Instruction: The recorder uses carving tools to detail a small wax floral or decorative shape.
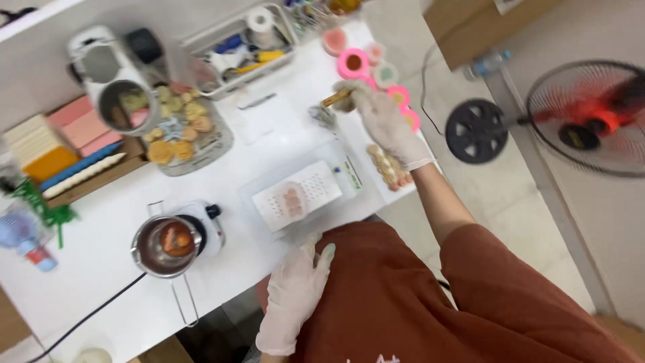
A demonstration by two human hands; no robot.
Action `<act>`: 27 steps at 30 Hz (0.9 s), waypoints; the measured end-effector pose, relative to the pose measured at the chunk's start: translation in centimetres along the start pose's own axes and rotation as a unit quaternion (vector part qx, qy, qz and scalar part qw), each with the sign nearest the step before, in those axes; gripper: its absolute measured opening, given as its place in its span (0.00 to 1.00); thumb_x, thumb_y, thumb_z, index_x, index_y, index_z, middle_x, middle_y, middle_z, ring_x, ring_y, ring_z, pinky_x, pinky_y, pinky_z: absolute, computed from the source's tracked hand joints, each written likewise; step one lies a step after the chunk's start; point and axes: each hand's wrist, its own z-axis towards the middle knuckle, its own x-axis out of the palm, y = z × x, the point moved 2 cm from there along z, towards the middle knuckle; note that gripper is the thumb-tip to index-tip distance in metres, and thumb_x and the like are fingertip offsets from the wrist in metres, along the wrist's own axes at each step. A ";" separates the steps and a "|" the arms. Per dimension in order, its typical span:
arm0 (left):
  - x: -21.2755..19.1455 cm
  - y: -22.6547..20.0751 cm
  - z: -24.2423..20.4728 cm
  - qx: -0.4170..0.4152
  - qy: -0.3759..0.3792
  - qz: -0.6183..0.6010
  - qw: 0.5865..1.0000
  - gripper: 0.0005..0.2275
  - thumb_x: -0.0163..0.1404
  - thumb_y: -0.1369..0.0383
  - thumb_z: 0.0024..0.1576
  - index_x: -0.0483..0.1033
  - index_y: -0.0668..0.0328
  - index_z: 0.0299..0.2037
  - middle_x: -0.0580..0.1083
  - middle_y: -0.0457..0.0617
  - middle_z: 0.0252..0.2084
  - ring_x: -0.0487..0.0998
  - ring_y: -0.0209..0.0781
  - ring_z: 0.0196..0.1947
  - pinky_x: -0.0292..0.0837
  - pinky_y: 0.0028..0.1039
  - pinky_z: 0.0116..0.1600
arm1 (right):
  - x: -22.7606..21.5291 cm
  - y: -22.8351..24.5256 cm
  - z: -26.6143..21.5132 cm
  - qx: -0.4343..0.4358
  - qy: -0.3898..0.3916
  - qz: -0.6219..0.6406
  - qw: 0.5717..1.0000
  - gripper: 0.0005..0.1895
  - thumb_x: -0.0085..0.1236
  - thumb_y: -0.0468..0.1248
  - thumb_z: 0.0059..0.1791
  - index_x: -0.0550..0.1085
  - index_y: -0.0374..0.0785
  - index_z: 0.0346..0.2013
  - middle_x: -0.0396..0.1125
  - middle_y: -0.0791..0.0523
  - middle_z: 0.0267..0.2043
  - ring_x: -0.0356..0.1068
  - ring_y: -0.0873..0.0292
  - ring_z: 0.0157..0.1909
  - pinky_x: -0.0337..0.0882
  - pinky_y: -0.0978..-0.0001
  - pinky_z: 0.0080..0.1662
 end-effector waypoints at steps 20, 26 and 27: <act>6.1 -5.0 5.5 0.109 0.040 0.220 0.969 0.24 0.46 0.53 0.61 0.72 0.61 0.60 0.79 0.58 0.41 0.80 0.56 0.39 0.75 0.44 0.45 | -4.4 -18.1 -24.9 0.166 -0.264 -0.247 0.917 0.13 0.59 0.32 0.52 0.65 0.37 0.45 0.70 0.48 0.61 0.71 0.45 0.61 0.73 0.57 0.57; 6.1 -6.2 5.5 0.159 -0.021 0.209 0.965 0.23 0.48 0.55 0.60 0.73 0.65 0.58 0.79 0.59 0.44 0.80 0.57 0.39 0.75 0.45 0.44 | -5.4 -18.3 -23.1 0.208 -0.211 -0.254 0.921 0.14 0.59 0.27 0.48 0.64 0.38 0.43 0.71 0.52 0.59 0.71 0.46 0.56 0.72 0.57 0.54; 5.9 -6.5 5.4 0.168 -0.035 0.191 0.966 0.22 0.49 0.55 0.61 0.73 0.65 0.58 0.79 0.59 0.44 0.80 0.57 0.39 0.75 0.45 0.44 | -5.5 -18.1 -22.7 0.211 -0.200 -0.262 0.920 0.15 0.58 0.26 0.48 0.66 0.39 0.45 0.72 0.53 0.55 0.71 0.47 0.55 0.72 0.57 0.53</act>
